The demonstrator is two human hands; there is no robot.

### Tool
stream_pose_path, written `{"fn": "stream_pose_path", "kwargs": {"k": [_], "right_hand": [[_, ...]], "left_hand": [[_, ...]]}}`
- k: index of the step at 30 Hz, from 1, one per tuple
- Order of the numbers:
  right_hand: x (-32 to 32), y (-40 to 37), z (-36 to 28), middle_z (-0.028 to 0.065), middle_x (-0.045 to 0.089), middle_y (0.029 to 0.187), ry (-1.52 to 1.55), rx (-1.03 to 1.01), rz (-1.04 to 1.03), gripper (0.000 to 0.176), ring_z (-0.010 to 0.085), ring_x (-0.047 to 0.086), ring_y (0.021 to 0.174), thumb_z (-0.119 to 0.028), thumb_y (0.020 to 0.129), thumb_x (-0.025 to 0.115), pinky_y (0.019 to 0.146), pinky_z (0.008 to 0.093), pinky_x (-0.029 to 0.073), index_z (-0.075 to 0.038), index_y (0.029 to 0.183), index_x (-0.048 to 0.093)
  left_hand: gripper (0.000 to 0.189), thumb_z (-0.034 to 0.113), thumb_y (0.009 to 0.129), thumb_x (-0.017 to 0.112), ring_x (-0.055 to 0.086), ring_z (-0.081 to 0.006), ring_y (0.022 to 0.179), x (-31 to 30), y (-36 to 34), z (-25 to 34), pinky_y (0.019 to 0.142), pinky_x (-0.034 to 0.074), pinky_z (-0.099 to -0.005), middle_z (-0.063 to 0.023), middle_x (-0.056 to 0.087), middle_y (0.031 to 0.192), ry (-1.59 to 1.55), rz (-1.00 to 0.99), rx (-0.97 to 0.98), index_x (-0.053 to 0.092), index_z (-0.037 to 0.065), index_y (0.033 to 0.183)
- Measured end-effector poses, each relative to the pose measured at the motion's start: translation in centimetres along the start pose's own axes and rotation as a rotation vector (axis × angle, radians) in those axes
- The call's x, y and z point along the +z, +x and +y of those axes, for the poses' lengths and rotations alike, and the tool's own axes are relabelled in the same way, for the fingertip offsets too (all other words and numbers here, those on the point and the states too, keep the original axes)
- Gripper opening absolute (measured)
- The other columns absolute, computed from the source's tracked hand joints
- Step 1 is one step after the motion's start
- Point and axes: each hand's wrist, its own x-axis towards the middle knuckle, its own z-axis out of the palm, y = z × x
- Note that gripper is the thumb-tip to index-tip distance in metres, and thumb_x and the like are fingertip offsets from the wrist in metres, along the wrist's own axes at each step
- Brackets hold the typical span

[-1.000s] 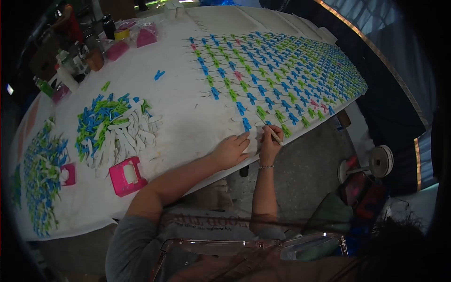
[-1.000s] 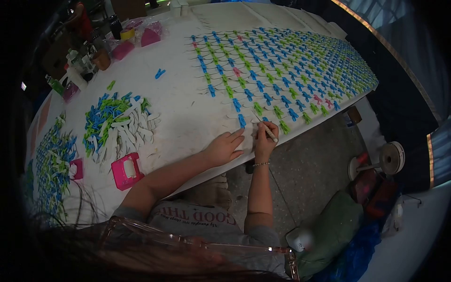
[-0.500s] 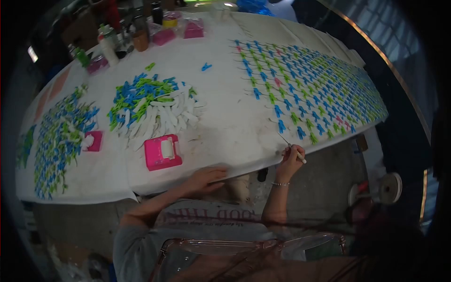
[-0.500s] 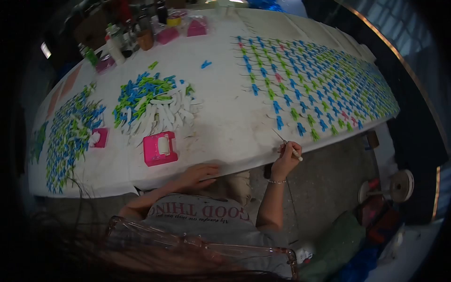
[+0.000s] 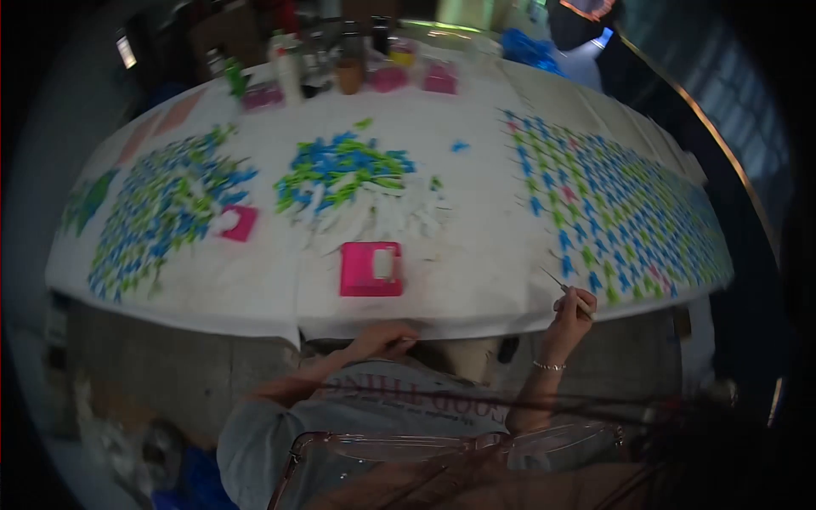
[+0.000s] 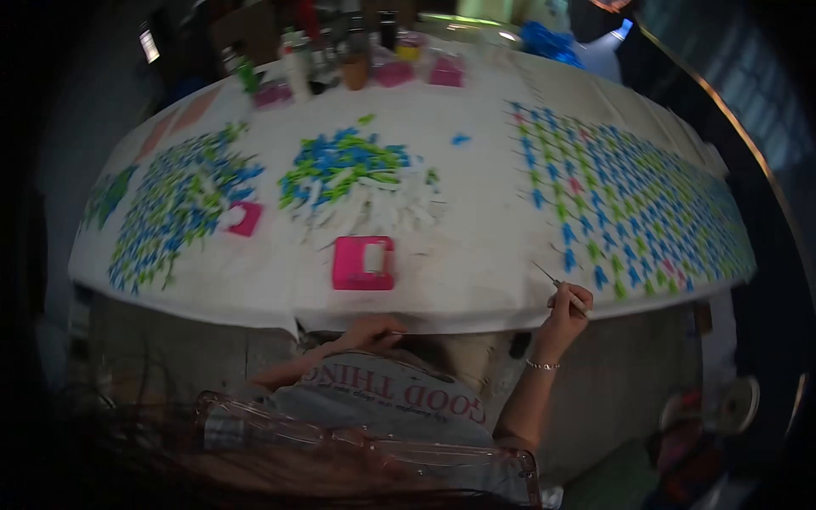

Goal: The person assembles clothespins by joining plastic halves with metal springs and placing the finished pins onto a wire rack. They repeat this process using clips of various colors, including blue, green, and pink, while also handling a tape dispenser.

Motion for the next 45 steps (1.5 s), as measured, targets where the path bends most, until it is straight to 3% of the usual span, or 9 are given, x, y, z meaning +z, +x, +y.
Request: {"fn": "stream_pose_path", "kwargs": {"k": [5,11,13,19,28,32,35,40,45], "right_hand": [[17.5,-3.7,-0.7,0.0058,0.062,0.085,0.057,0.258,-0.817,0.015,0.0095,0.055,0.071,-0.011,0.091,0.06,0.064,0.023,0.045,0.001,0.1,0.059],[36.7,-11.5,4.8,0.0065,0.068,0.09,-0.051,0.016,-1.469,0.025,0.0111,0.061,0.079,-0.02,0.09,0.06,0.069,0.0241,0.048,-0.001,0.106,0.062],[41.1,-14.4,5.8,0.0063,0.068,0.083,-0.197,-0.175,-1.5,0.025,0.0109,0.062,0.075,-0.023,0.087,0.064,0.066,0.0251,0.048,-0.002,0.101,0.064],[49.7,-20.4,12.8,0.0095,0.069,0.077,-0.291,-0.239,-1.446,0.022,0.0178,0.064,0.068,-0.024,0.082,0.065,0.063,0.0302,0.049,-0.004,0.092,0.068],[50.1,-22.6,14.4,0.0133,0.068,0.077,-0.594,-0.479,-1.48,0.022,0.0293,0.065,0.068,-0.026,0.082,0.063,0.063,0.0374,0.051,-0.009,0.093,0.07],[50.1,-22.0,12.5,0.0128,0.068,0.077,-0.578,-0.368,-1.468,0.02,0.0295,0.065,0.069,-0.025,0.082,0.063,0.064,0.0378,0.051,-0.009,0.092,0.069],[49.9,-22.4,11.6,0.0128,0.067,0.076,-0.438,-0.316,-1.246,0.017,0.0305,0.063,0.071,-0.024,0.082,0.062,0.064,0.0402,0.05,-0.009,0.089,0.067],[49.1,-24.5,14.1,0.0106,0.066,0.078,-0.672,-0.933,-1.445,0.012,0.0297,0.061,0.085,-0.02,0.082,0.06,0.069,0.0428,0.048,-0.011,0.088,0.066],[49.1,-26.9,14.4,0.0098,0.066,0.092,-0.839,-0.972,-1.549,0.017,0.0283,0.057,0.103,-0.015,0.081,0.059,0.085,0.043,0.042,-0.012,0.096,0.066]], "left_hand": [[0.016,0.012,0.085,0.064,0.06,-0.0255,0.073,-3.3,-2.8,0.8,0.064,0.048,-0.0338,-0.0093,0.062,0.086,0.017,0.177,-0.04,0.061,0.004,0.099],[0.017,0.011,0.086,0.064,0.063,-0.0245,0.082,-4.0,-8.3,1.6,0.068,0.049,-0.0323,-0.0117,0.063,0.088,0.069,0.439,-0.18,0.061,0.003,0.1],[0.016,0.011,0.087,0.064,0.064,-0.0228,0.082,-3.7,-9.7,1.7,0.068,0.05,-0.0326,-0.0124,0.064,0.09,-0.039,0.556,-0.184,0.062,0.002,0.1],[0.019,0.013,0.088,0.064,0.064,-0.0198,0.079,-3.0,-13.4,2.3,0.065,0.051,-0.0312,-0.0119,0.065,0.09,-0.111,0.782,-0.377,0.063,0.002,0.103],[0.021,0.014,0.09,0.06,0.062,-0.018,0.079,-6.5,-14.6,4.0,0.066,0.049,-0.0302,-0.0117,0.064,0.09,-0.094,0.716,-0.529,0.062,0.003,0.107],[0.021,0.014,0.091,0.06,0.062,-0.0192,0.079,-6.5,-15.2,1.8,0.067,0.049,-0.0302,-0.0123,0.064,0.09,-0.02,0.683,-0.485,0.062,0.003,0.108],[0.021,0.014,0.09,0.06,0.063,-0.0205,0.078,-6.4,-15.2,1.6,0.066,0.05,-0.0308,-0.0128,0.064,0.09,-0.043,0.687,-0.483,0.062,0.003,0.108],[0.02,0.014,0.09,0.061,0.064,-0.0198,0.078,-6.3,-14.4,3.0,0.064,0.05,-0.0304,-0.012,0.065,0.09,-0.058,0.637,-0.6,0.062,0.004,0.107],[0.021,0.013,0.088,0.063,0.062,-0.0184,0.078,-6.3,-13.4,3.3,0.065,0.049,-0.0294,-0.0105,0.063,0.092,0.005,0.629,-0.489,0.062,0.005,0.108]]}}
